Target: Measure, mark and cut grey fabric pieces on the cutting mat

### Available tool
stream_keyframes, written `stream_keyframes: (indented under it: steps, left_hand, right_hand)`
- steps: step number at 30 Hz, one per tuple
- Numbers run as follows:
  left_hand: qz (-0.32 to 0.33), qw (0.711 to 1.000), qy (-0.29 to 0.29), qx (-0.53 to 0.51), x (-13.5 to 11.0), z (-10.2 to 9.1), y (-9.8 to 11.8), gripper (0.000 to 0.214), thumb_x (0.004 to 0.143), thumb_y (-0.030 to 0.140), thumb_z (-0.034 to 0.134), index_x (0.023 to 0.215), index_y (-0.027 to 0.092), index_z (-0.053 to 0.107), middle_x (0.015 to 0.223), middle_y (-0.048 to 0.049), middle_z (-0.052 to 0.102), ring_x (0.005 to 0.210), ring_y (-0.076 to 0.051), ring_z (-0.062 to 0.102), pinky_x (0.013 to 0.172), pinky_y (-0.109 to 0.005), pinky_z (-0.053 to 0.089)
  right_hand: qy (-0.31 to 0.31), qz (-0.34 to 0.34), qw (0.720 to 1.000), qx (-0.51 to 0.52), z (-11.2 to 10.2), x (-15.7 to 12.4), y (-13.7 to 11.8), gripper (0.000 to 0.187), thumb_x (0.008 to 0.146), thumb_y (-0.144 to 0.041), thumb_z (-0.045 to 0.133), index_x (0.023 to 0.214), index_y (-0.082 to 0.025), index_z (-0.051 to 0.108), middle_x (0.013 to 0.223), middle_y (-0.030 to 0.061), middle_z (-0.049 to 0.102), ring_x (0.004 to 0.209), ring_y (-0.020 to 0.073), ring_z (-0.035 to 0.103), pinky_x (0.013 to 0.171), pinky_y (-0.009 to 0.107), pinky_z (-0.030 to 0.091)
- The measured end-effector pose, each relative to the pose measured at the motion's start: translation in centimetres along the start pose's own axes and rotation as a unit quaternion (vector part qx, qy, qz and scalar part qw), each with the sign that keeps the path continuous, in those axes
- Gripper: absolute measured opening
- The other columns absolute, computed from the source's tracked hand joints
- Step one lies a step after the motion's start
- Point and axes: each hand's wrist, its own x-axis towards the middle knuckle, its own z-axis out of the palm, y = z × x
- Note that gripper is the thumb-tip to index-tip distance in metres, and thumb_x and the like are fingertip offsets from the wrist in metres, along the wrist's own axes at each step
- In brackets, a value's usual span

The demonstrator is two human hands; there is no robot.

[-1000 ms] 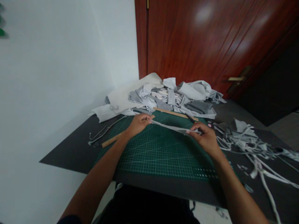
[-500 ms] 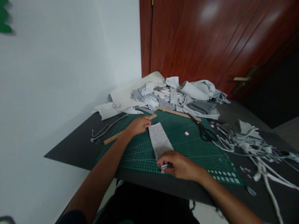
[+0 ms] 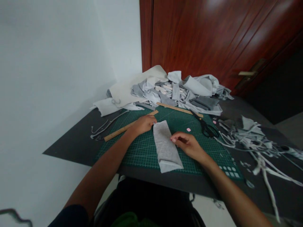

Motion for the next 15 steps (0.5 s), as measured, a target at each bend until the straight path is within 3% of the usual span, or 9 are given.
stream_keyframes:
  steps: [3,9,15]
  left_hand:
    - [-0.025,0.999,0.019,0.011,0.0,0.1,0.0,0.028,0.084,0.005,0.052,0.090,0.022,0.075,0.096,-0.0051,0.073,0.100,-0.022,0.068,0.093,-0.032,0.050]
    - [-0.066,0.996,0.049,0.023,0.4,0.9,-0.1,0.030,0.083,0.004,0.052,0.090,0.021,0.076,0.098,-0.0063,0.075,0.101,-0.024,0.069,0.091,-0.034,0.051]
    - [-0.054,0.997,0.056,0.024,0.4,1.1,0.7,0.030,0.085,0.004,0.053,0.091,0.022,0.076,0.101,-0.0055,0.075,0.109,-0.024,0.067,0.099,-0.034,0.050]
  right_hand:
    - [-0.012,-0.051,0.998,-0.042,0.1,0.2,0.4,0.024,0.094,-0.046,0.070,0.093,-0.022,0.075,0.087,0.0048,0.070,0.081,0.0195,0.065,0.072,0.031,0.052]
    - [-0.160,-0.152,0.963,-0.153,2.1,-0.5,-0.5,0.015,0.102,-0.029,0.063,0.101,-0.023,0.077,0.105,0.0078,0.070,0.102,0.0216,0.066,0.094,0.037,0.051]
    - [-0.247,-0.148,0.937,-0.198,2.2,-1.1,-1.6,0.012,0.095,-0.030,0.074,0.105,-0.025,0.080,0.113,0.0074,0.067,0.111,0.0227,0.064,0.099,0.039,0.049]
